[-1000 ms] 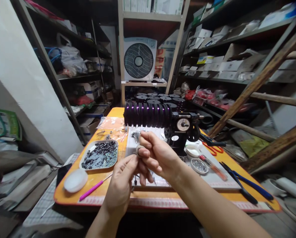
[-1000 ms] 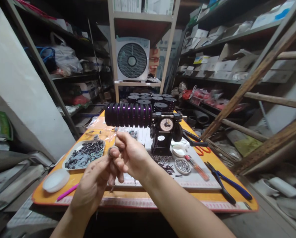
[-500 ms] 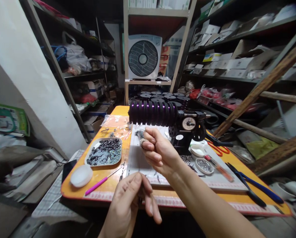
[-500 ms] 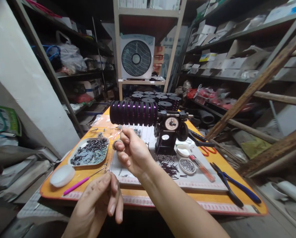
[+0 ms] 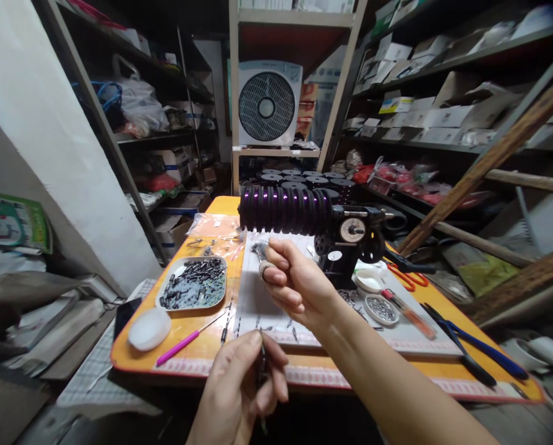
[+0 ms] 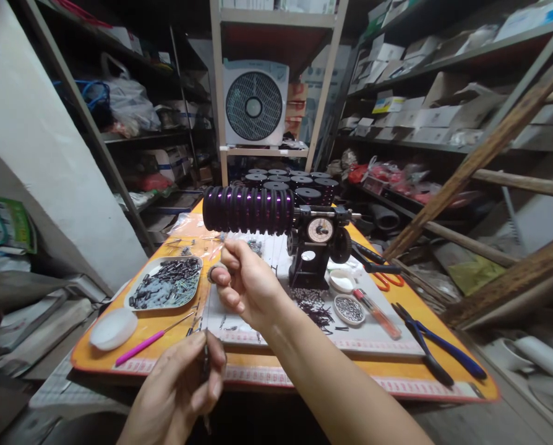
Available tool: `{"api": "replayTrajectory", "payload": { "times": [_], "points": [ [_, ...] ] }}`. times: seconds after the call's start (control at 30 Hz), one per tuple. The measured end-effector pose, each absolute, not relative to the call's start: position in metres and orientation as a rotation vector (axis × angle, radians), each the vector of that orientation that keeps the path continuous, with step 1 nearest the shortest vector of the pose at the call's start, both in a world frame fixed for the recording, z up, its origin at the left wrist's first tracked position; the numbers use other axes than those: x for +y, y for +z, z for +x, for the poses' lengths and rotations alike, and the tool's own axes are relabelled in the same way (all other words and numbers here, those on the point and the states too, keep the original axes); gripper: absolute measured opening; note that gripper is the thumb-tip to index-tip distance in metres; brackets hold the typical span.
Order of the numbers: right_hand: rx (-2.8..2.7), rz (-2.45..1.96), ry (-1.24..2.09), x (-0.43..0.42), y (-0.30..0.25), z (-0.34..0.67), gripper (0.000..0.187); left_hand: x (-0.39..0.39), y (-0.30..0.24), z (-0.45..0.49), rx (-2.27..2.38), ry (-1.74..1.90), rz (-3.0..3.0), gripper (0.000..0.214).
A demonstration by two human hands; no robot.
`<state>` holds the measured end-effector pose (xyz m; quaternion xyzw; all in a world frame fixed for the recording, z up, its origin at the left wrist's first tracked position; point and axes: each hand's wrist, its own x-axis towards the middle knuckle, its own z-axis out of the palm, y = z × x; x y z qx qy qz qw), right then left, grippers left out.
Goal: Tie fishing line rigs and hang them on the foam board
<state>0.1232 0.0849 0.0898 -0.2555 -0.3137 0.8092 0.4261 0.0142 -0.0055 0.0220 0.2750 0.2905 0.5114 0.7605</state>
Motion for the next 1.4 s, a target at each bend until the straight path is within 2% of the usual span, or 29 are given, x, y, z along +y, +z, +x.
{"api": "replayTrajectory", "payload": {
  "times": [0.1, 0.23, 0.4, 0.67, 0.73, 0.9, 1.03, 1.23, 1.4],
  "points": [
    [-0.794, -0.628, 2.013, 0.085, 0.09, 0.126, 0.036, -0.001, 0.026, 0.014, 0.736, 1.219, 0.664, 0.034],
    [-0.793, -0.632, 2.01, 0.084, 0.092, 0.128, 0.037, 0.003, 0.032, 0.015, 0.78, 1.192, 0.671, 0.046],
    [-0.793, -0.632, 1.995, 0.084, 0.089, 0.13, 0.037, 0.003, 0.034, 0.019, 0.848, 1.229, 0.727, 0.024],
    [-0.916, -0.641, 1.946, 0.087, 0.082, 0.128, 0.035, -0.004, 0.031, 0.022, 0.79, 1.22, 0.645, 0.023],
    [-1.175, -0.637, 1.831, 0.089, 0.081, 0.136, 0.031, -0.003, 0.025, 0.02, 0.791, 1.219, 0.619, 0.021],
    [-1.526, -0.94, 1.105, 0.086, 0.076, 0.163, 0.037, 0.001, 0.005, 0.013, 0.75, 1.308, 0.6, 0.031],
    [-1.722, -1.127, 0.91, 0.085, 0.065, 0.164, 0.036, -0.001, 0.003, 0.01, 0.778, 1.31, 0.617, 0.028],
    [-1.843, -1.207, 1.035, 0.108, 0.052, 0.153, 0.05, -0.004, 0.005, 0.007, 0.833, 1.275, 0.702, 0.022],
    [-1.754, -1.115, 1.173, 0.112, 0.047, 0.152, 0.034, 0.001, -0.003, 0.003, 0.802, 1.22, 0.742, 0.042]
  ]
}}
